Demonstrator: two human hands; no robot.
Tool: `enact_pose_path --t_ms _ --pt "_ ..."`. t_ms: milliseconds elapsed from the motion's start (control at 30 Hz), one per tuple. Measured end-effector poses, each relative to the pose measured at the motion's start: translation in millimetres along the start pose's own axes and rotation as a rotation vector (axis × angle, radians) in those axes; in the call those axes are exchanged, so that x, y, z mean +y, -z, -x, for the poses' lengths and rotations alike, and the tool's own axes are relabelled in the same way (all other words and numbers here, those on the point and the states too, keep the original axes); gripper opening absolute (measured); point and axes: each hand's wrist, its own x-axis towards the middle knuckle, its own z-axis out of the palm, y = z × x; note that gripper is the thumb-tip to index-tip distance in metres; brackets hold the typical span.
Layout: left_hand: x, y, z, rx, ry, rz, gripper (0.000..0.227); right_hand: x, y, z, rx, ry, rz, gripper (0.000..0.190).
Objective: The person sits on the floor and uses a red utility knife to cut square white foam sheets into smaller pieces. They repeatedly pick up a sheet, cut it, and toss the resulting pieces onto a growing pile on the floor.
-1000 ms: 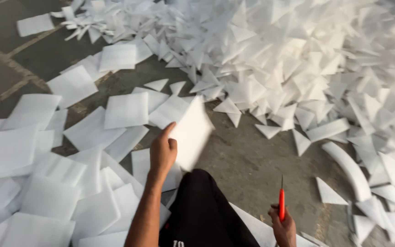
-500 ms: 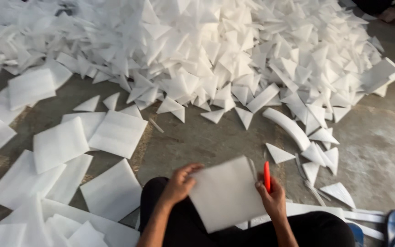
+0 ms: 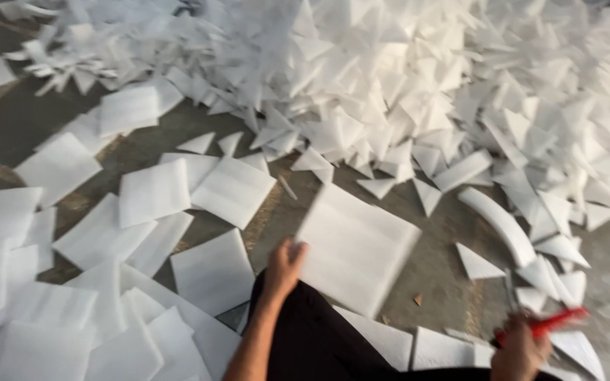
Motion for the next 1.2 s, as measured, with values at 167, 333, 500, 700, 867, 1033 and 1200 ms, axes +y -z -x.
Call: enact_pose_path --t_ms 167,333,500,700,867,1033,1200 --pt "-28.4 -18.9 -16.3 -0.034 0.155 0.011 0.043 9.7 -42.1 32.9 -0.135 -0.125 0.226 0.055" --pt "-17.8 -68.6 12.4 -0.402 0.101 0.226 0.042 12.6 -70.1 62.3 -0.329 -0.172 0.188 0.04" --pt "5.4 -93.4 29.6 -0.459 0.2 0.027 0.047 2.2 -69.0 75.4 -0.296 -0.061 0.055 0.032" --pt "32.6 -99.2 33.0 -0.227 -0.062 -0.015 0.05 23.8 -67.1 87.5 -0.32 0.158 0.092 0.021" --pt "33.0 -113.0 36.6 -0.201 0.115 0.183 0.057 70.2 -55.9 69.2 -0.303 -0.027 -0.02 0.033" --pt "37.2 -156.1 50.1 -0.513 0.539 0.685 0.064 76.1 -54.4 65.0 -0.268 -0.159 -0.173 0.023" --pt "-1.3 -144.4 35.4 -0.362 0.636 0.607 0.059 26.6 -47.1 50.8 -0.04 0.036 0.013 0.021"
